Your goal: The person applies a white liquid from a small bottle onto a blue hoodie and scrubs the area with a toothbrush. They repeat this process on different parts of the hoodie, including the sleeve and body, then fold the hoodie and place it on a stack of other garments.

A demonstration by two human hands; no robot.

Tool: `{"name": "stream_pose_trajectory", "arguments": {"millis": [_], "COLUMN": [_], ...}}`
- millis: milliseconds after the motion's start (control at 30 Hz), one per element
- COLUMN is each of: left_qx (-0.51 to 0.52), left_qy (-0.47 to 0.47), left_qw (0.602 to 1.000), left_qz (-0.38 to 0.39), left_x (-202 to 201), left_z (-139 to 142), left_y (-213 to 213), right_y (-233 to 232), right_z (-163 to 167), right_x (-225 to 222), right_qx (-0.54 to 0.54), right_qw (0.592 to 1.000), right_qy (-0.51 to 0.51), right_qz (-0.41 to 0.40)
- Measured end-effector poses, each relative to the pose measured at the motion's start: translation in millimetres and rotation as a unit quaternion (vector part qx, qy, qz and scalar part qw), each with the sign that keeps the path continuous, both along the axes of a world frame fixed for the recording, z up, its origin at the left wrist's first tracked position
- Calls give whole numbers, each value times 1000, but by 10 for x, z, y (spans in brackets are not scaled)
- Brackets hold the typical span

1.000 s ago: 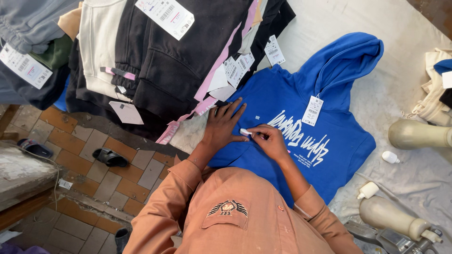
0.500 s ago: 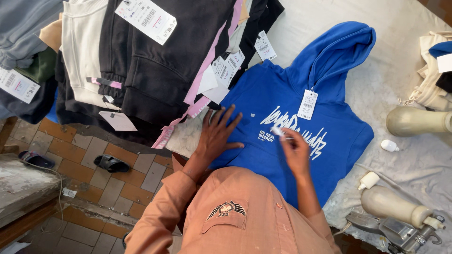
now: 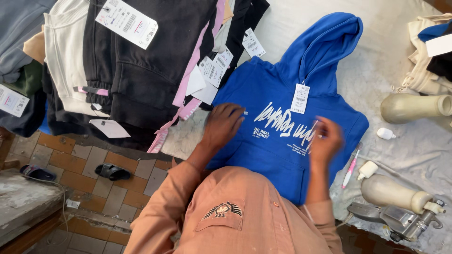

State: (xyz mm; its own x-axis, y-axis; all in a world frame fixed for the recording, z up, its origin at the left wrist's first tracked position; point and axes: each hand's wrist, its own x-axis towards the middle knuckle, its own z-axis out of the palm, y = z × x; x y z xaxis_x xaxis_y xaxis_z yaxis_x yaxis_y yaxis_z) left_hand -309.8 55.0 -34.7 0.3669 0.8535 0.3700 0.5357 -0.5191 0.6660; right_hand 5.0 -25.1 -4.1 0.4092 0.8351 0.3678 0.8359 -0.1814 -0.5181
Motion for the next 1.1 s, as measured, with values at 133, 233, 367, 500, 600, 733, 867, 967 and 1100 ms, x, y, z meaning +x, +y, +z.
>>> {"name": "stream_pose_trajectory", "arguments": {"millis": [133,233,367,500,600,733,867,967,1100], "left_qx": [2,-6,0,-22,-30,-10,-13,-6,119], "left_qy": [14,1,-11,-7,25,30,40,49,117], "left_qw": [999,999,999,999,998,998,998,997,985], "left_qz": [-52,-52,-31,-34,-47,-57,-56,-54,-43], "left_x": [75,88,74,93,99,74,59,79,145], "left_z": [-34,-61,-95,-115,-114,-76,-11,36,108], "left_y": [307,352,307,308,331,327,325,294,6], "right_y": [524,696,775,865,889,724,361,4,-672], "right_z": [-6,-15,-82,-202,-227,-129,-69,-117,-163], "right_x": [-1010,-1324,-1354,-1332,-1349,-1388,-1329,-1020,-144], "right_qx": [-99,-109,-124,-201,-194,-156,-184,-132,-48], "right_qw": [959,960,965,962,964,963,942,948,942], "right_qy": [130,63,32,34,1,32,141,224,328], "right_qz": [233,251,229,183,180,218,243,181,-58]}}
